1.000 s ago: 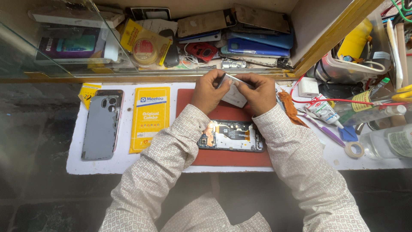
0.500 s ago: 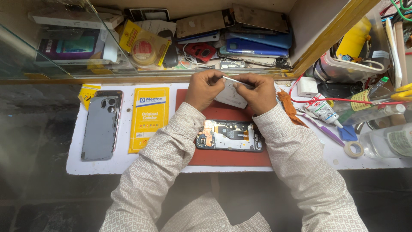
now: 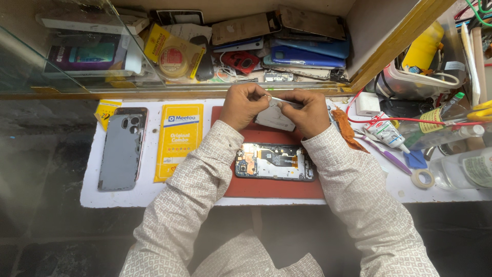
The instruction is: The person removes a protective film from a smartphone battery, then places the battery into the phone chassis and presses it into place. The person then flips the phone over to show the screen side.
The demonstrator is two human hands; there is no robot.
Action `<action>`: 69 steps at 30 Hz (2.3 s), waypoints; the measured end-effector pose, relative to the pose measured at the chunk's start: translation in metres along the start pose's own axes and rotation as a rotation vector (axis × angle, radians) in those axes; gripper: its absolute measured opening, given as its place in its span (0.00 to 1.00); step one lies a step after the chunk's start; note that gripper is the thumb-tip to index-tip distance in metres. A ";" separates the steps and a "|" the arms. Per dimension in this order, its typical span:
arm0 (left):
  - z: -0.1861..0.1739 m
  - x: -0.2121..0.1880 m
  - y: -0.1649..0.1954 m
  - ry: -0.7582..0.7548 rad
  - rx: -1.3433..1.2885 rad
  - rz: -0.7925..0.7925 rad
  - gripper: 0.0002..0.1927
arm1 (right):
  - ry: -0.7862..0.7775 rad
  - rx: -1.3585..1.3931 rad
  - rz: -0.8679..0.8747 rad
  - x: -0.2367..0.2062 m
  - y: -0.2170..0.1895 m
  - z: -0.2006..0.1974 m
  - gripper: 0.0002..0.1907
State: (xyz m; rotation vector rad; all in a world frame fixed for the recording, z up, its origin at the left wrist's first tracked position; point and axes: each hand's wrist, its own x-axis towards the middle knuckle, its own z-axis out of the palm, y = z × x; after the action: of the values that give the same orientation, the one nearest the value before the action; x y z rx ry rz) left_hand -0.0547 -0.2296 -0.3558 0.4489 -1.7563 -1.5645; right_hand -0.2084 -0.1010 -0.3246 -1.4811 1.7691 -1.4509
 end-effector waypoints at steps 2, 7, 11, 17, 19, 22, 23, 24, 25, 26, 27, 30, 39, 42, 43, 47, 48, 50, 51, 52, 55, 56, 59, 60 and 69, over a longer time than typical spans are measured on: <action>0.001 -0.001 0.003 0.016 0.051 -0.004 0.04 | 0.007 0.018 0.031 0.000 0.001 0.000 0.14; -0.002 -0.001 0.009 -0.005 0.009 -0.050 0.07 | 0.003 0.051 0.027 0.002 0.002 -0.001 0.14; -0.005 -0.001 0.010 -0.015 0.007 -0.013 0.06 | -0.003 0.077 0.036 0.002 0.002 0.000 0.14; -0.005 -0.001 0.009 -0.021 0.004 -0.023 0.04 | -0.006 0.072 0.036 0.001 -0.001 0.000 0.14; -0.004 -0.001 0.008 -0.009 0.026 0.019 0.04 | 0.000 0.064 0.047 0.001 -0.001 0.001 0.14; -0.003 -0.001 0.009 0.009 0.067 -0.020 0.04 | 0.007 0.062 0.055 0.001 0.000 0.002 0.13; -0.003 -0.001 0.009 0.012 0.069 -0.008 0.04 | 0.006 0.061 0.052 0.001 0.001 0.002 0.13; -0.002 -0.001 0.009 0.014 0.072 0.004 0.03 | 0.005 0.061 0.049 0.001 0.002 0.002 0.13; -0.002 -0.001 0.010 0.018 0.074 0.017 0.03 | 0.006 0.068 0.048 0.002 0.003 0.003 0.13; -0.002 -0.001 0.010 0.015 0.058 0.014 0.03 | 0.007 0.076 0.048 0.002 0.004 0.002 0.13; -0.001 -0.001 0.010 0.012 0.041 0.011 0.03 | 0.008 0.084 0.047 0.002 0.005 0.002 0.13; 0.000 -0.001 0.010 0.018 0.042 0.002 0.03 | 0.017 0.014 0.021 0.002 0.006 0.003 0.12; -0.008 0.001 0.009 -0.041 0.030 -0.029 0.05 | -0.020 0.121 0.073 0.002 0.002 0.001 0.13; -0.008 0.000 0.008 -0.040 0.041 -0.040 0.05 | -0.018 0.124 0.062 0.001 0.000 0.001 0.13; -0.008 0.000 0.008 -0.040 0.041 -0.046 0.05 | -0.016 0.109 0.057 0.001 0.000 0.001 0.14; -0.005 0.000 0.007 -0.018 0.053 -0.003 0.03 | -0.018 0.107 0.057 0.001 0.000 0.003 0.14; -0.004 -0.001 0.006 -0.008 0.063 0.004 0.03 | -0.020 0.121 0.064 0.000 0.000 0.004 0.14; -0.001 -0.001 0.004 0.016 0.094 0.015 0.04 | -0.011 0.083 0.041 0.000 0.001 0.005 0.14; -0.001 -0.001 0.003 0.029 0.115 0.019 0.05 | -0.007 0.065 0.029 0.001 0.002 0.005 0.14; 0.000 -0.001 0.002 0.042 0.136 0.021 0.06 | -0.006 0.060 0.039 0.001 0.003 0.005 0.14; -0.001 0.001 -0.003 -0.013 0.048 -0.015 0.04 | -0.005 0.053 0.060 0.003 0.007 0.002 0.13; -0.002 0.002 -0.004 -0.022 0.022 -0.011 0.03 | -0.007 0.057 0.061 0.004 0.009 0.000 0.13; -0.002 0.004 -0.007 -0.039 -0.036 0.000 0.05 | -0.043 0.142 0.057 0.007 0.014 -0.003 0.15; -0.002 0.004 -0.008 -0.037 -0.044 0.004 0.05 | -0.059 0.183 0.056 0.007 0.015 -0.004 0.16; -0.002 0.000 0.000 -0.060 -0.032 0.003 0.07 | -0.046 0.183 0.126 0.006 0.018 -0.004 0.11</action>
State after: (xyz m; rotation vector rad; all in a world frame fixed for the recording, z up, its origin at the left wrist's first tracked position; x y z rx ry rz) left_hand -0.0534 -0.2313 -0.3560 0.3873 -1.7740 -1.6167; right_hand -0.2221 -0.1068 -0.3367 -1.2778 1.6237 -1.4597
